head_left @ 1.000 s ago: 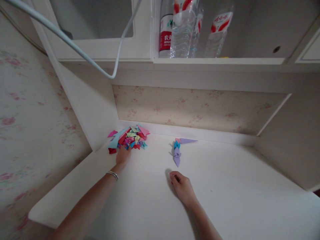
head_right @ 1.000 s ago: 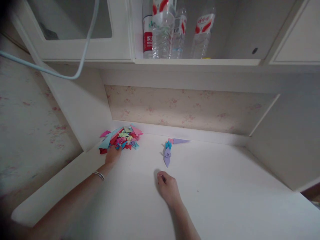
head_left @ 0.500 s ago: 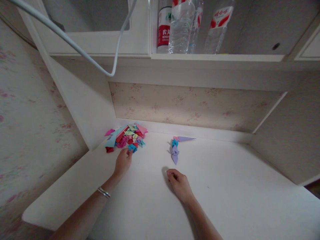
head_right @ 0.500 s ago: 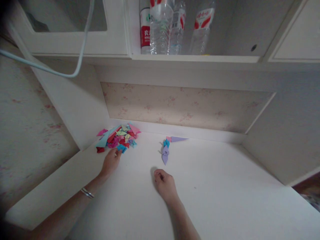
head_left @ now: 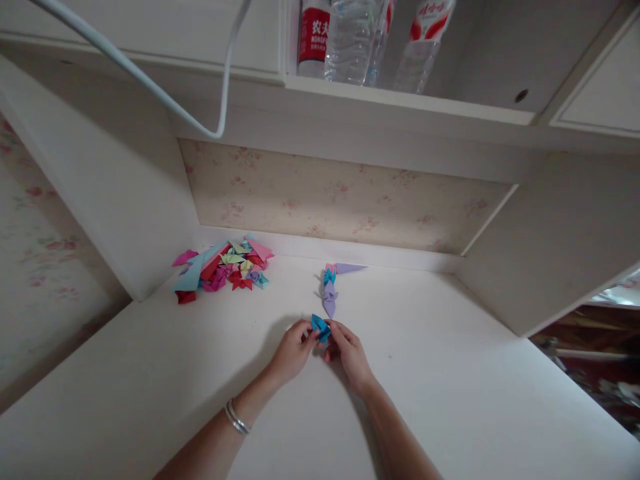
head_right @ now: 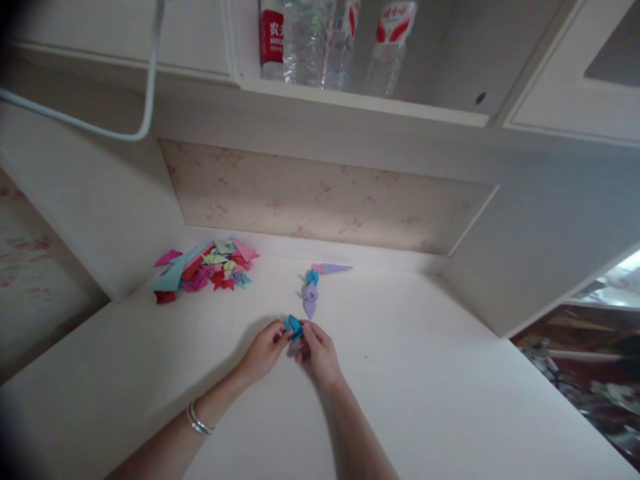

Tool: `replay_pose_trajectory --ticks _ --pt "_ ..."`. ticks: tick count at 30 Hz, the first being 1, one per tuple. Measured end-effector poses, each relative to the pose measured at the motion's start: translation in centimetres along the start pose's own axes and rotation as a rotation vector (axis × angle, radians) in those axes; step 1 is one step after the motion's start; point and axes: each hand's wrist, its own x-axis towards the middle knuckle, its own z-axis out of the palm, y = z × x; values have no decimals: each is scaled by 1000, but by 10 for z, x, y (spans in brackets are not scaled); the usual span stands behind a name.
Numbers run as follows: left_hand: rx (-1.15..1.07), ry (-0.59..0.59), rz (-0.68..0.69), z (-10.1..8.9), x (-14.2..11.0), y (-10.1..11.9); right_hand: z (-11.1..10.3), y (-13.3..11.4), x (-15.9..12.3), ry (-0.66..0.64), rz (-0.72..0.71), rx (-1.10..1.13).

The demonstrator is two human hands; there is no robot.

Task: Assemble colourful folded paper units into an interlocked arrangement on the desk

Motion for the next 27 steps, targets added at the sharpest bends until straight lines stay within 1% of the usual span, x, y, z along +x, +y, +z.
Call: replay_pose_trajectory --ticks 3,6,11,14,18,22,25,27 --pt "-31 -15 -24 -3 -4 -3 1 2 2 7 19 4" --pt "-99 -22 -90 -7 -5 -3 2 4 3 9 31 -23" --pt "-312 -84 -215 -9 -4 -2 0 3 1 -62 27 -85" --pt "-379 -66 -256 -10 -4 1 -1 2 -1 -84 16 -76" --pt "-393 -11 -258 -11 -4 2 -2 3 -1 -104 13 -63" --pt "-384 48 -266 -13 -4 0 -1 3 -1 -77 9 -23" --pt "-340 14 -260 -15 -3 0 0 2 -1 -69 2 -24" --pt "-327 -8 -210 -16 -3 2 0 2 -1 -69 -3 -34"
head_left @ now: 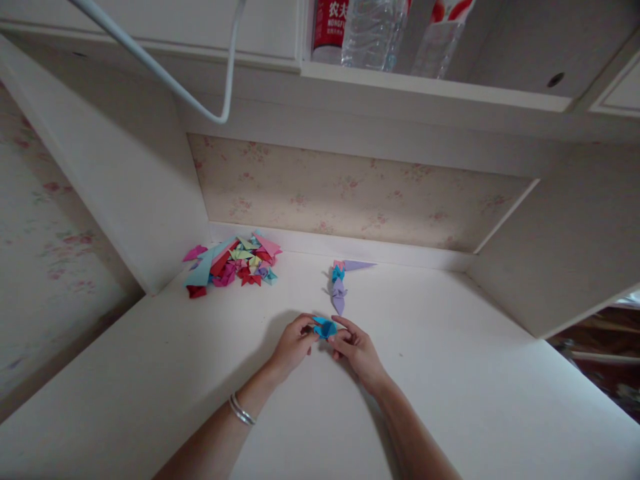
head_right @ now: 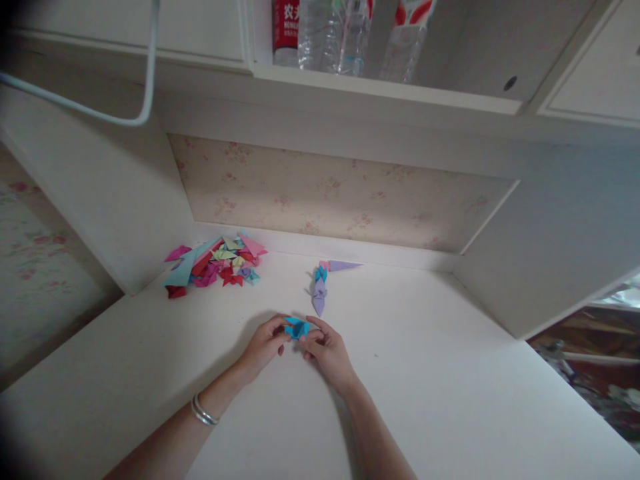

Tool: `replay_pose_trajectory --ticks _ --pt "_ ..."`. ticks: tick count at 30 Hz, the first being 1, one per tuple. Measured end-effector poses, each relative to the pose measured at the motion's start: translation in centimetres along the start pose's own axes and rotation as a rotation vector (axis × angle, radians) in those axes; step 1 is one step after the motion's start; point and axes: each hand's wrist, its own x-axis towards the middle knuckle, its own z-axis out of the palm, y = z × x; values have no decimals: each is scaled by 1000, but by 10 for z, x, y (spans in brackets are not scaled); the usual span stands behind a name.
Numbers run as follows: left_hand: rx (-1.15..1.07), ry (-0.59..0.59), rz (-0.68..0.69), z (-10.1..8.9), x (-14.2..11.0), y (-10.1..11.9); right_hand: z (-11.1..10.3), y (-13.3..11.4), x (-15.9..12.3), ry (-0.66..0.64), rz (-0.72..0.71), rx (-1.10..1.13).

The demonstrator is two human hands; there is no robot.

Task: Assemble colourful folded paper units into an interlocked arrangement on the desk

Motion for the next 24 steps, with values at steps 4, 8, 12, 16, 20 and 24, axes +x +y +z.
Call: replay_pose_trajectory --ticks 4,8,12,16,20,24 --pt "27 -27 85 0 -2 5 -2 3 2 31 -30 2" --pt "95 3 104 0 -2 6 -1 7 3 56 -33 -2" --pt "212 90 163 -1 1 2 6 9 1 56 -36 -59" --pt "250 120 171 -3 2 2 7 8 -2 3 -31 -38" --pt "338 96 218 -5 0 6 5 5 -3 -11 -47 -50" --pt "378 82 246 -6 -1 6 6 3 -3 -17 -32 -111"
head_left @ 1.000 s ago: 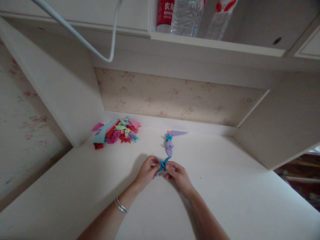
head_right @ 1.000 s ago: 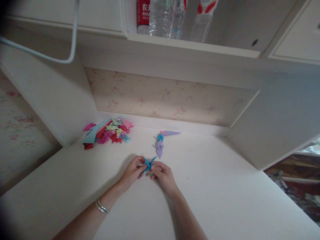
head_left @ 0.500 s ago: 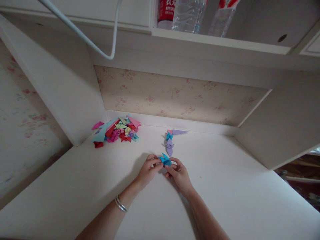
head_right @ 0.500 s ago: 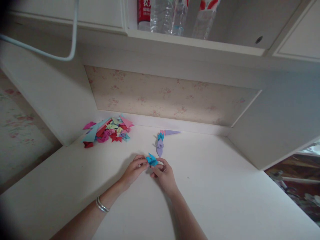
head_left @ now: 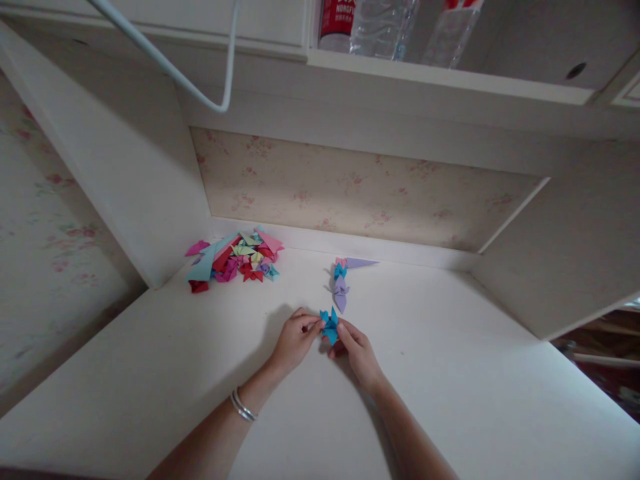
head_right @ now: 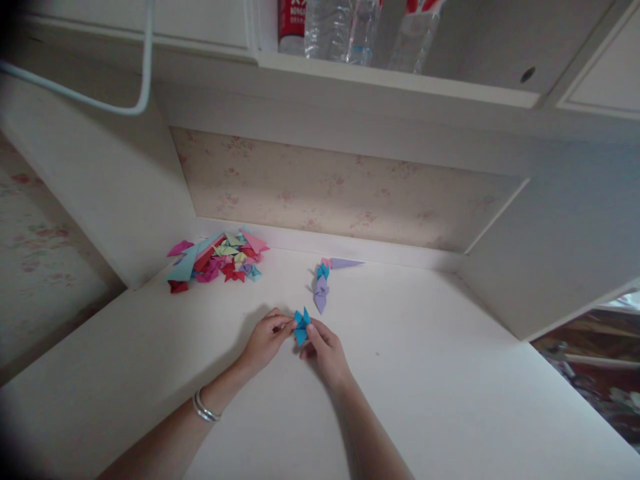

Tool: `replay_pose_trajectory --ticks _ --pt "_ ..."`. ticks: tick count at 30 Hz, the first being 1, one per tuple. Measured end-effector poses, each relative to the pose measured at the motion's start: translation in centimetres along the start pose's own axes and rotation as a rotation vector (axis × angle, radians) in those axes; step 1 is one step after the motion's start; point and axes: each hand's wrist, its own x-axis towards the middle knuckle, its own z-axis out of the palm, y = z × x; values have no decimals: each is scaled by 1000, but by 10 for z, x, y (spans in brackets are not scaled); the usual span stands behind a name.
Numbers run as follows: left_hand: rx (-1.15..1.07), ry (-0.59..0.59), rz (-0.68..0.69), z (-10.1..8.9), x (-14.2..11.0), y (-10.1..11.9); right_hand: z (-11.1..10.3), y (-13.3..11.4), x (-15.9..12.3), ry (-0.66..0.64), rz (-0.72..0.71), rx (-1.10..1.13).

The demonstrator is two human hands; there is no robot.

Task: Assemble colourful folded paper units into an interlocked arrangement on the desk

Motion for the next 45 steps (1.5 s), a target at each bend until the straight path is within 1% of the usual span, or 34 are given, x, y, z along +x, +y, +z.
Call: replay_pose_trajectory --ticks 3,8,14,18,25,31,37,41,45 --pt "-20 10 -17 1 0 -2 1 1 0 -36 4 0" --pt "-69 16 -46 2 0 -5 1 2 0 -48 -12 0" --pt "-120 22 -133 1 0 -1 0 5 0 -34 -10 -21" --pt "-119 17 -140 1 0 1 0 5 0 -35 -11 -31" --pt "-104 28 -118 2 1 -6 2 0 -1 -19 -13 -61" --pt "-176 -11 -160 2 1 -3 1 0 -1 26 -10 -51" --pt "-213 -40 -189 1 1 1 0 1 0 36 -17 -14" --pt "-244 -32 -227 1 0 1 2 0 0 44 -11 33" --pt "-245 -31 -245 2 0 2 1 1 0 37 -25 21"
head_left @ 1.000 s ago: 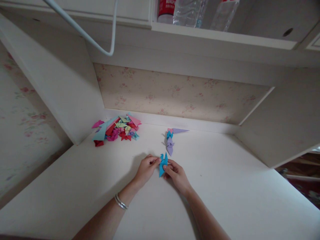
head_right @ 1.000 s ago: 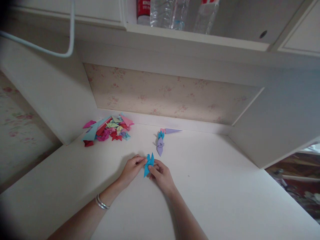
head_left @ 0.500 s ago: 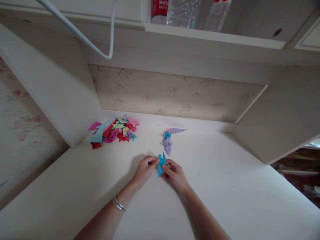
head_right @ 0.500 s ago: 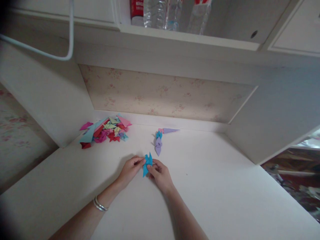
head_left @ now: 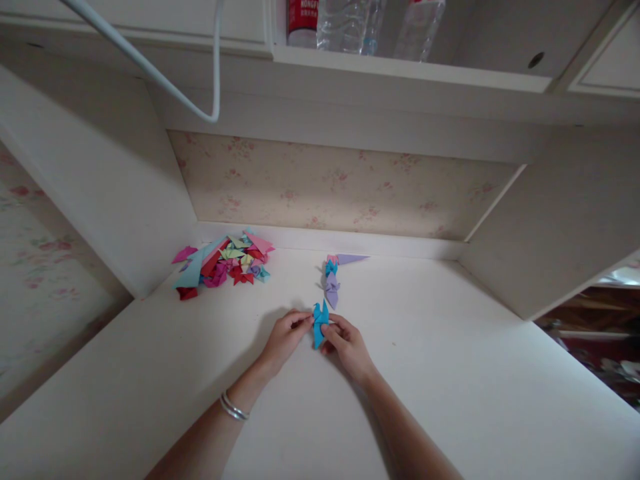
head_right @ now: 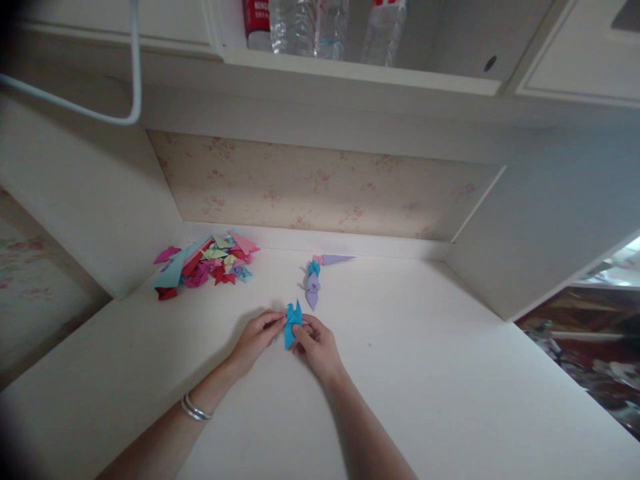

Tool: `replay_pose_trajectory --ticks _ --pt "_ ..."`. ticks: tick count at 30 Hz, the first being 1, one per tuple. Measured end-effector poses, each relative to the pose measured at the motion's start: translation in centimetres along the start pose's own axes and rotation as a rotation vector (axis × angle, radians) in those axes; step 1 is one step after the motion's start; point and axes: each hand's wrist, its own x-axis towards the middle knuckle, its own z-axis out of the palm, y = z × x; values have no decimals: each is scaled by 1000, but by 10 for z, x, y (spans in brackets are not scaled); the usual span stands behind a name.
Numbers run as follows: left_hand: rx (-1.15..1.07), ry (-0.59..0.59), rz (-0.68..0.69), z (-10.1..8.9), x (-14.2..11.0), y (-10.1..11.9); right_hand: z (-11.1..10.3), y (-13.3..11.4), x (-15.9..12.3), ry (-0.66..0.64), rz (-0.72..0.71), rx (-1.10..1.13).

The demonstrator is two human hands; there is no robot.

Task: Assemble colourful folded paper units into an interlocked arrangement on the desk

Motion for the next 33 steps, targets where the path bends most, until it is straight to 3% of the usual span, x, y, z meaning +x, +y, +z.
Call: replay_pose_trajectory --ticks 6,15,23,28,31,33 --pt "36 10 2 0 1 1 -2 3 0 -7 -31 -56" --pt "211 -17 182 -5 3 0 -3 -1 -3 18 -69 -150" --pt "177 66 144 -11 8 12 -7 -2 0 60 -80 -143" --pt "371 -91 288 -19 27 42 -8 -1 1 50 -82 -145" --pt "472 -222 304 -21 40 53 -8 -3 2 60 -85 -131" --pt "484 -238 285 -19 46 53 -8 -5 3 82 -80 -104"
